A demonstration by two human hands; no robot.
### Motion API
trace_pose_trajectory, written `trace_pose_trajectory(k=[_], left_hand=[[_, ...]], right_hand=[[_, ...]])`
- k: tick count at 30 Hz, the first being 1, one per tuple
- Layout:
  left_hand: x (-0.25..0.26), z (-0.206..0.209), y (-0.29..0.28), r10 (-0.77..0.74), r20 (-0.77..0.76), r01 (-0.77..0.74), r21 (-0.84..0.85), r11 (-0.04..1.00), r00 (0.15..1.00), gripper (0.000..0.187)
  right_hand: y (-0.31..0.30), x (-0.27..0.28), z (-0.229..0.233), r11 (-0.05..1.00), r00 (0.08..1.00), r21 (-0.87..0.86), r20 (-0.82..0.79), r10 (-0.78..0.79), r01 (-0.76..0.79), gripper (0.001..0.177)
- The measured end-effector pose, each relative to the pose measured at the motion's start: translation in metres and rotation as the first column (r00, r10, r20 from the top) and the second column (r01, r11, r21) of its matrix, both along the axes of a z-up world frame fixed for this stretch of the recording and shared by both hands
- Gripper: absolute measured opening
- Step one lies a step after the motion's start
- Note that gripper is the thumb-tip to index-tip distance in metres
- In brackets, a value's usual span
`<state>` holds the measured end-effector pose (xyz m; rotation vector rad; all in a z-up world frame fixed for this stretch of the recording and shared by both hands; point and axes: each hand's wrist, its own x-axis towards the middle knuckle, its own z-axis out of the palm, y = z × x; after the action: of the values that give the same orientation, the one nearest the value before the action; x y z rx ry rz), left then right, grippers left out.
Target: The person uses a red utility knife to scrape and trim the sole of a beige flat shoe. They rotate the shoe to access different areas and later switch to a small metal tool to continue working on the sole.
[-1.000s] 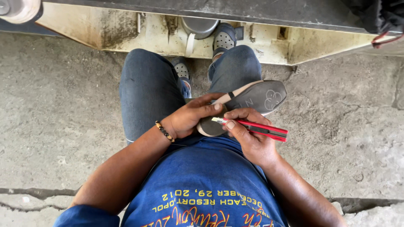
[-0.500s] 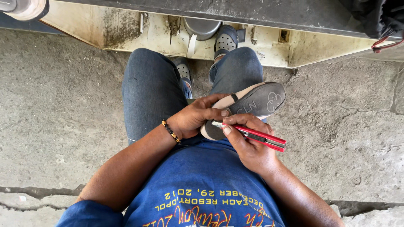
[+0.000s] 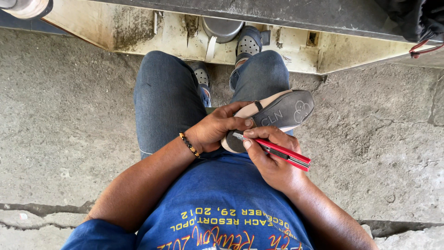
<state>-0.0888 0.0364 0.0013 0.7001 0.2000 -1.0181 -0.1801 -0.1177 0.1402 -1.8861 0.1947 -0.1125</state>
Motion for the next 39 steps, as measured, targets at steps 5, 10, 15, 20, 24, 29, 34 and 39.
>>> trace_pose_trajectory(k=[5,10,15,20,24,29,34,39], left_hand=[[0.000,-0.004,-0.001,-0.013,0.029,0.012,0.024,1.000,1.000,0.071],[-0.001,-0.008,-0.002,-0.006,0.039,0.004,0.032,0.999,0.999,0.069],[-0.002,-0.010,-0.002,-0.011,0.056,0.008,0.043,0.999,0.998,0.067],[-0.001,-0.021,0.001,-0.047,0.043,0.047,0.010,0.999,0.998,0.069],[0.007,-0.013,0.005,-0.093,-0.025,0.091,-0.044,0.995,0.995,0.068],[0.008,0.018,0.013,-0.165,-0.013,0.165,-0.042,0.985,0.986,0.067],[0.022,0.017,0.020,-0.069,0.137,0.053,0.117,0.992,0.988,0.053],[0.011,0.020,0.041,-0.234,0.407,0.065,0.387,0.920,0.883,0.057]], right_hand=[[-0.004,-0.001,-0.003,1.000,1.000,0.007,-0.002,0.024,-0.024,0.009],[-0.007,-0.001,-0.004,0.998,0.999,0.043,-0.021,0.050,-0.049,0.009],[-0.010,-0.002,-0.003,0.996,0.994,0.061,-0.075,0.075,-0.071,0.012],[-0.015,-0.003,-0.004,0.992,0.991,0.073,-0.075,0.109,-0.103,0.011],[-0.019,-0.007,-0.017,0.990,0.989,0.105,-0.106,0.102,-0.091,0.013],[-0.020,-0.006,-0.014,0.981,0.999,0.191,-0.049,-0.010,0.019,0.018],[-0.020,0.005,-0.052,0.925,0.985,0.362,0.075,-0.156,0.119,0.021],[-0.016,0.007,-0.066,0.895,0.973,0.404,0.046,-0.227,0.190,0.020]])
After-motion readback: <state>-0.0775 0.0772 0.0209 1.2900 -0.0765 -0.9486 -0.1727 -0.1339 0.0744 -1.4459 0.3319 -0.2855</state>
